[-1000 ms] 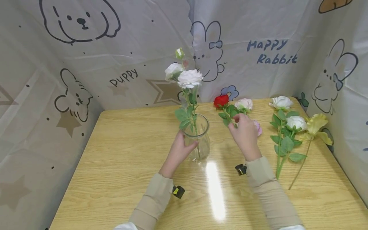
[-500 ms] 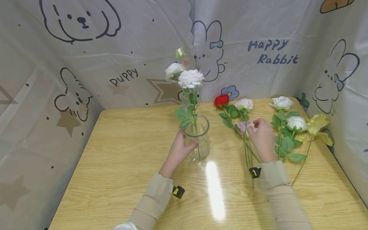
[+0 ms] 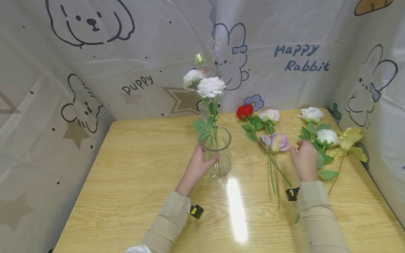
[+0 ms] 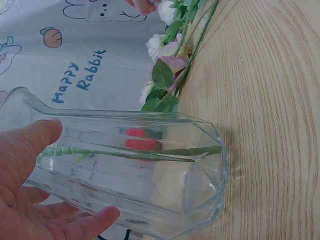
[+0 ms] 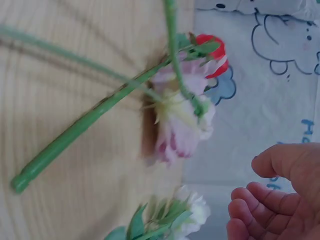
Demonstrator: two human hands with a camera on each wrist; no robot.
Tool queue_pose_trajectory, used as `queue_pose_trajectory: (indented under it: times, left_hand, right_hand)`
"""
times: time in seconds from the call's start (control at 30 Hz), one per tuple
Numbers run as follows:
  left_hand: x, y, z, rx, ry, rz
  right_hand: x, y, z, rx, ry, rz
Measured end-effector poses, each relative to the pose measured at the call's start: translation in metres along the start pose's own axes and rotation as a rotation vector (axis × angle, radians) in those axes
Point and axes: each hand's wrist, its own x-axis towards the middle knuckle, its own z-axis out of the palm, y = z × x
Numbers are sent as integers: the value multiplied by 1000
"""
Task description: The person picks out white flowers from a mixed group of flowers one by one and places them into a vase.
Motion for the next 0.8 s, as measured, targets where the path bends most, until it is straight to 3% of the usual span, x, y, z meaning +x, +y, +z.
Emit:
queue_pose_trajectory:
  times: [0.2, 0.37, 0.63, 0.8]
  left_hand:
    - [0, -1, 1, 16, -3, -3]
    - [1, -2, 1, 12, -3, -11]
    - [1, -2, 1, 4, -2, 4]
    - [0, -2, 0, 12, -1, -20]
  right_hand:
    - [3, 25, 0, -67, -40, 78]
    - [-1, 43, -3, -114, -51, 67]
    - [-6, 64, -6, -196, -249, 116]
    - [-4, 67, -6, -226, -292, 110]
